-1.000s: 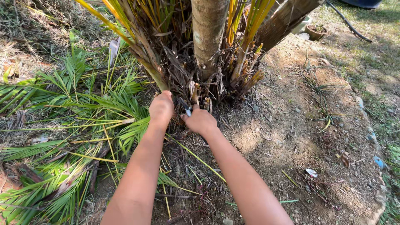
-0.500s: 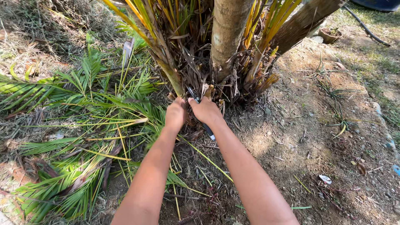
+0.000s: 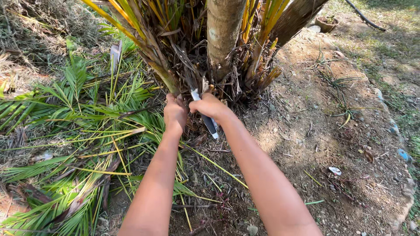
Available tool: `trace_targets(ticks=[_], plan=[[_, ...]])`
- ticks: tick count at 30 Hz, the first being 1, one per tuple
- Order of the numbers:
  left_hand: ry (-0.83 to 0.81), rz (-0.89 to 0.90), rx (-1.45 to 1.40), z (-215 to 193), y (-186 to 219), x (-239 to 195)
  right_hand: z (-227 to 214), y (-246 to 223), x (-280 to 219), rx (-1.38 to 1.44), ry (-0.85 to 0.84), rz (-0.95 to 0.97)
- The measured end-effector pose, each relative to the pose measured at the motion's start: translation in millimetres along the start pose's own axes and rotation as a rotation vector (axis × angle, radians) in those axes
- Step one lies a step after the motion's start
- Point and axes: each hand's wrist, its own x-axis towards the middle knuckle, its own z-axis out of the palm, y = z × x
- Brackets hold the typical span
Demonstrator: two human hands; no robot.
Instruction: The person uses shears to prune leaves and small branches from the base of a plant. They pull branches away from the trunk by hand before cutting them and moving the debris aside.
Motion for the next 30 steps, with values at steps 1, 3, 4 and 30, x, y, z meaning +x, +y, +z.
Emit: trace_targets(ticks=[1,3,4,30], plan=[[0.006,0.028,-0.007,-3.9,8.2,-1.8,3.4,0.0,-2.0,-0.026,-0.01,-0.01],[0.022,0.076,-0.026,-10.0,16.0,-2.7,4.7,-2.1,-8.8,-0.199,0.119,-0.013],[0.037,0.113,-0.031,-12.9,15.2,-3.1,5.2,-3.6,-12.7,-0.285,0.181,-0.013],[-0.263,0.257,-0.425,17.6,-59.4,3.0,5.5,-25.2,-6.9,-0.523,0.08,0.11]])
